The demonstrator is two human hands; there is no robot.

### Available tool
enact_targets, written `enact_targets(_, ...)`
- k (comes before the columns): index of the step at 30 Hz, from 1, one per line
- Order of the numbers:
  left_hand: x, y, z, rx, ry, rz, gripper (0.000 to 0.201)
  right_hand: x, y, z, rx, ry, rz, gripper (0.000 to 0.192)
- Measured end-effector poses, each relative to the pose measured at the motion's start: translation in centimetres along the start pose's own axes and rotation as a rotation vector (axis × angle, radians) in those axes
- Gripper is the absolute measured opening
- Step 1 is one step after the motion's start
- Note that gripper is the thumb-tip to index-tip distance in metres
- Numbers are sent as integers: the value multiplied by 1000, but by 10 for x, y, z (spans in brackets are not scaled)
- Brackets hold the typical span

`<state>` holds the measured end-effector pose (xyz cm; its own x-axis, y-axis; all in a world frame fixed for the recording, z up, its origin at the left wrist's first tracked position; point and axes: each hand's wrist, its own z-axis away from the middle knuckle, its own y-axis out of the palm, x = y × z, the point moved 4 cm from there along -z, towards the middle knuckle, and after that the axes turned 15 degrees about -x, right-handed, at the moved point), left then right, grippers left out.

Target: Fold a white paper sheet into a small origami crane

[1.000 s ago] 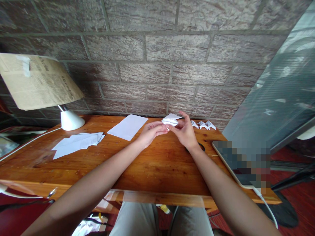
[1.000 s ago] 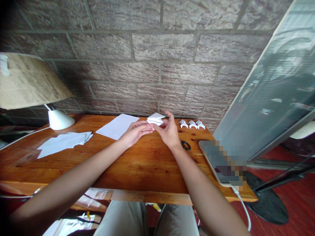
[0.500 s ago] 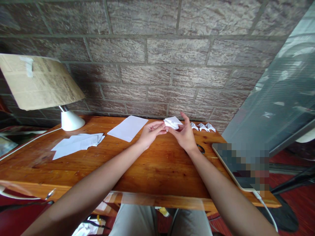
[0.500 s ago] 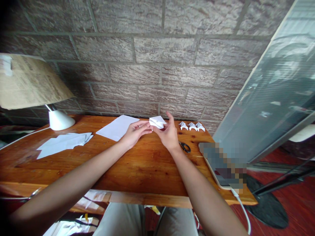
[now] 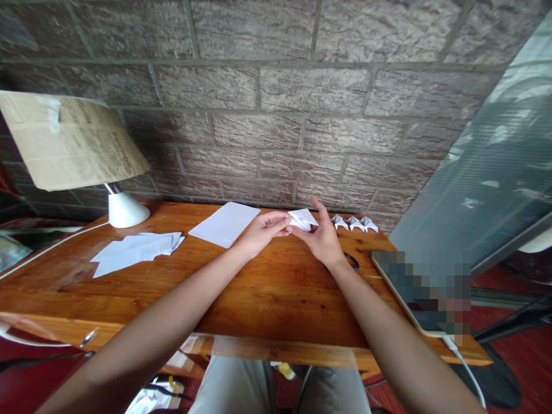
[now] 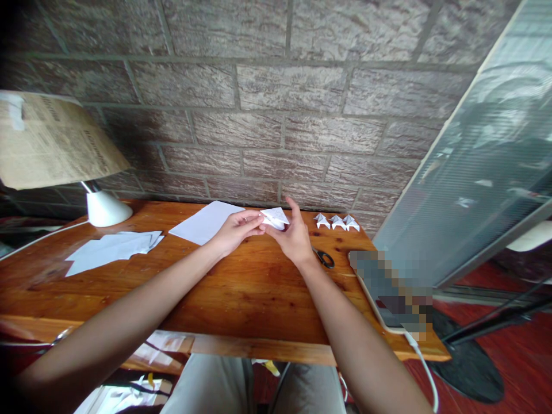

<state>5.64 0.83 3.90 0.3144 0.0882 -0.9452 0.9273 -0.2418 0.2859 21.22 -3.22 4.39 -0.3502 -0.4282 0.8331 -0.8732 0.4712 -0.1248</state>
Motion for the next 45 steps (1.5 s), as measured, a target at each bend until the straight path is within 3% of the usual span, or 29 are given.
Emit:
enact_targets(5, 2, -2, -2, 1, -7, 41, 34, 13, 0, 3, 72, -38, -33, 96)
enact_targets(10, -2, -5, -4, -43, 2, 52, 37, 26, 4, 7, 221, -22, -79, 71)
enact_targets(12, -2, -6, -5, -39, 7, 36, 38, 25, 2, 4, 201, 25, -82, 56)
enact_targets(15, 1, -5, -5, -17, 9, -3, 40, 19, -4, -3, 95, 65, -72, 52)
enact_targets(18, 6, -3, -4, 29, 4, -29, 40, 13, -6, -7, 82, 65, -80, 41)
enact_targets(22, 6, -3, -4, 46, 32, -50, 40, 8, -5, -7, 114, 98, -166, 37)
enact_targets(31, 3, -1, -2, -76, 138, -134, 42, 4, 5, -1, 207, 146, -237, 28)
enact_targets(45, 19, -6, -6, -106, -23, 20, 42, -11, 5, -1, 197, -24, -38, 23)
